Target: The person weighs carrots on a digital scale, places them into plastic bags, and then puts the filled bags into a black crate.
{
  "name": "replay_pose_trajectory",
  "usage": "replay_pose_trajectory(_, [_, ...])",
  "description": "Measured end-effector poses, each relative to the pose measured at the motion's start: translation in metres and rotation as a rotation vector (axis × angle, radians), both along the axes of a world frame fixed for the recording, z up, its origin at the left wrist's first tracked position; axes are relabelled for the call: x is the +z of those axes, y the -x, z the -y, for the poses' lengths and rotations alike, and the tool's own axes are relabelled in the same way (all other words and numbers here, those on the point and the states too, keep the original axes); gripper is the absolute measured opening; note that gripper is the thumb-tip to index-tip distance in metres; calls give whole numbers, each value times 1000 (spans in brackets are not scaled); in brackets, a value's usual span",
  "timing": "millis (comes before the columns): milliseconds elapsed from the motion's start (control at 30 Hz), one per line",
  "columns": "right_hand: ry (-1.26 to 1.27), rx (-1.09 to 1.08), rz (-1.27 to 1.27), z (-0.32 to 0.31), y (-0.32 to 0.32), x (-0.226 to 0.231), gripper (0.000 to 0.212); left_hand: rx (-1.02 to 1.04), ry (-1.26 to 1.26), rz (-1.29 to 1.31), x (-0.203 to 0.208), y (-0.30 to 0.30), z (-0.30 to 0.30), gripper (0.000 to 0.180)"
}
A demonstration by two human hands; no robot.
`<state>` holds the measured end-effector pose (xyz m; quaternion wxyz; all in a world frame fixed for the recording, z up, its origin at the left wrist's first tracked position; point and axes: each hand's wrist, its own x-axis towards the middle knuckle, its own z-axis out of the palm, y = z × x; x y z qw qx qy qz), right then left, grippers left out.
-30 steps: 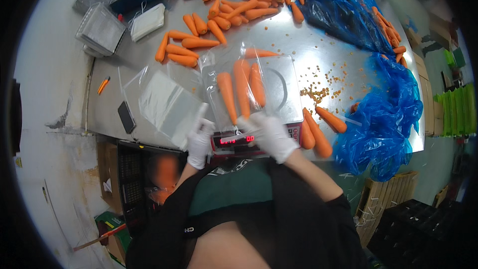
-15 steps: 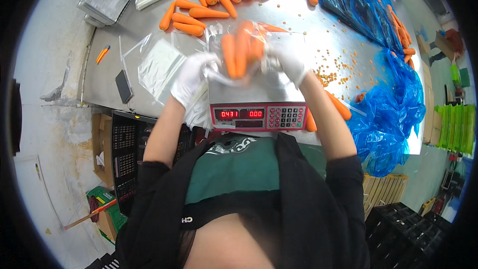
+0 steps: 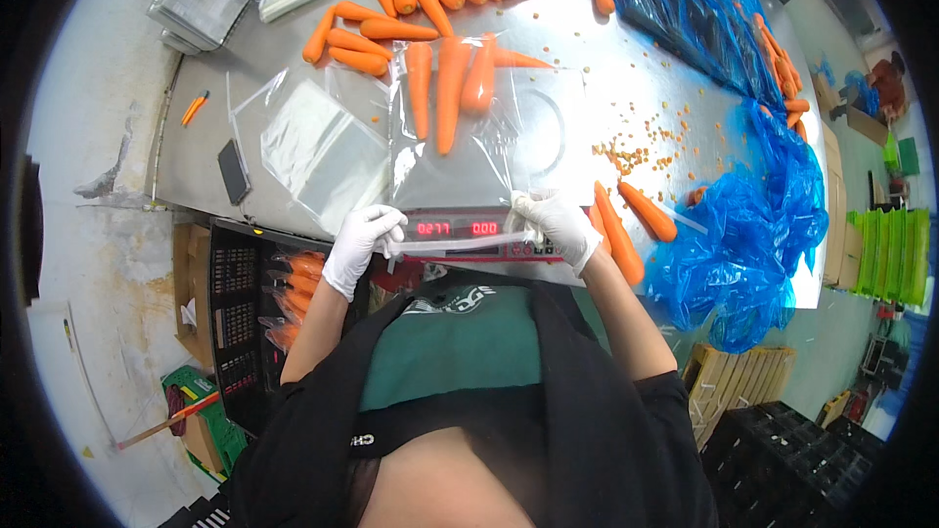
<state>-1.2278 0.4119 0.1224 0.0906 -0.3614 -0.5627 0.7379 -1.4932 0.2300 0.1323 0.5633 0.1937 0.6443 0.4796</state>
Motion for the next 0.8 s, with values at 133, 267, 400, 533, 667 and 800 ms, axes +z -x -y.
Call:
replay_pose_trajectory(133, [93, 10, 152, 5, -7, 20, 30, 97, -74, -521, -7, -13, 16, 14])
replay_pose_trajectory(267, [101, 26, 126, 10, -15, 34, 34, 106, -295, -1097, 17, -52, 7, 13])
replay_pose_trajectory(400, [44, 73, 124, 15, -21, 40, 37, -188, -588, -1138, 28, -107, -22, 12])
replay_pose_trajectory(533, [153, -24, 127, 20, -23, 42, 32, -277, -647, -1103, 25, -143, -46, 13])
replay_pose_trajectory(667, [-216, 6, 52, 31, -21, 23, 29, -378, -646, -1322, 11, -153, -50, 17])
replay_pose_trajectory(800, [-317, -99, -36, 40, -21, -1, 37, -501, -730, -1471, 6, -148, -43, 20])
